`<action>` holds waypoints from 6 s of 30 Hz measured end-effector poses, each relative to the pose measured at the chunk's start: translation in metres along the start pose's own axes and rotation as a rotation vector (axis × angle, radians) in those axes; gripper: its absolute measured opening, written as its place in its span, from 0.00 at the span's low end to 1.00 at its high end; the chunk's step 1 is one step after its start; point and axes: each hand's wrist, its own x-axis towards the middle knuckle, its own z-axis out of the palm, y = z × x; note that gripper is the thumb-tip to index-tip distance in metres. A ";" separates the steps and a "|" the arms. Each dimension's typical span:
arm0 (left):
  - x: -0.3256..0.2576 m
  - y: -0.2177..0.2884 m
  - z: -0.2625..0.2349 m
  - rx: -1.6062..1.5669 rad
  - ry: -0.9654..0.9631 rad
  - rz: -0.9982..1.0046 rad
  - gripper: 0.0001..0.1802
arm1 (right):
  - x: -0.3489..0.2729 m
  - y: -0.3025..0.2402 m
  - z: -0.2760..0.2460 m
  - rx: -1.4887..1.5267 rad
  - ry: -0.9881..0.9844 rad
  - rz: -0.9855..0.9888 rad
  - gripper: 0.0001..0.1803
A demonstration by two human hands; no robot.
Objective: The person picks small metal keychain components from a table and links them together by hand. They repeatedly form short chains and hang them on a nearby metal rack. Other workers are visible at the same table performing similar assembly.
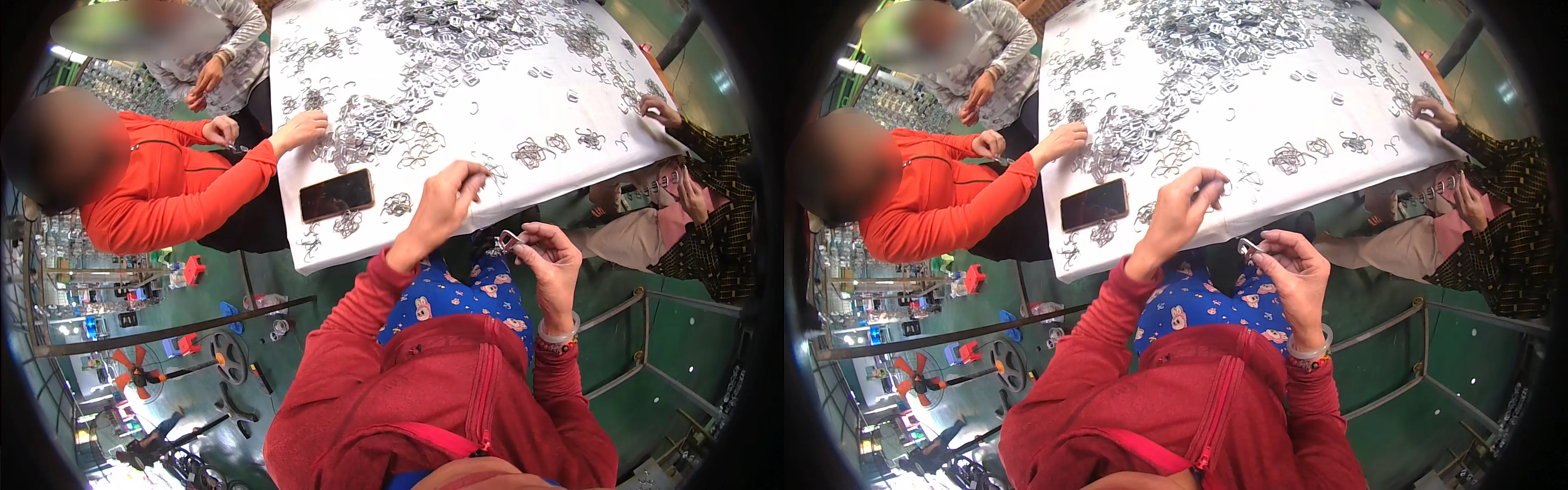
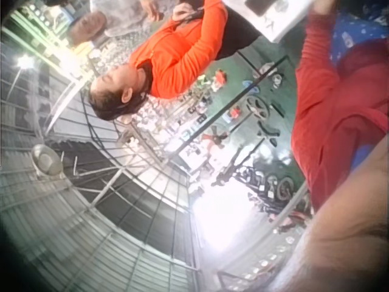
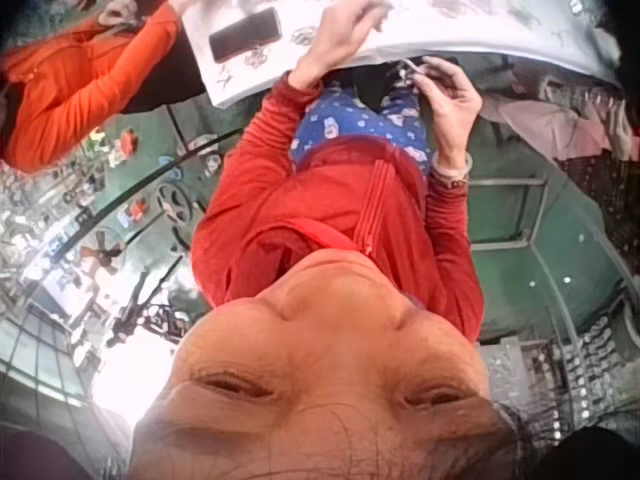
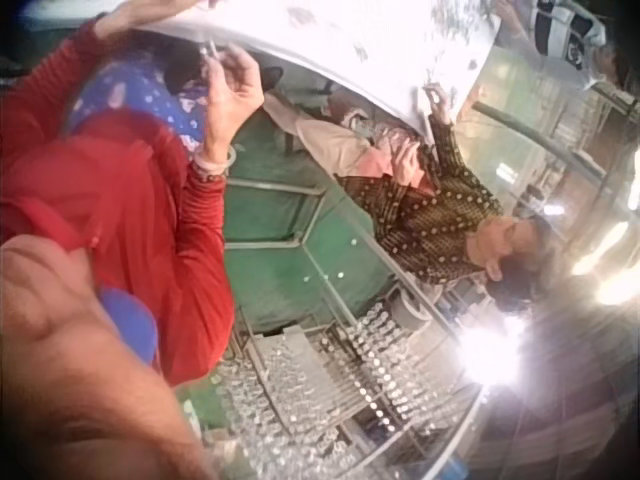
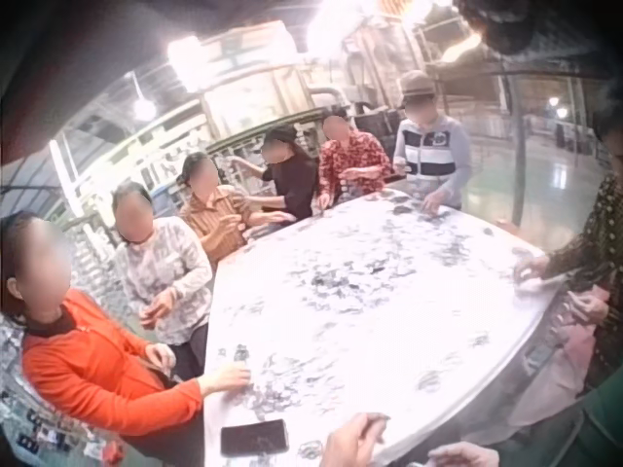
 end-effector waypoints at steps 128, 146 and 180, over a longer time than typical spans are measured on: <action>-0.055 0.035 0.013 0.006 0.133 0.612 0.08 | -0.014 0.002 0.012 -0.024 0.044 -0.172 0.07; -0.050 0.005 0.029 -0.248 0.041 0.625 0.15 | 0.087 -0.013 -0.018 -0.555 -0.176 -0.283 0.13; -0.038 -0.013 0.038 -0.014 0.089 0.475 0.12 | 0.025 -0.028 0.006 -0.427 -0.161 -0.316 0.10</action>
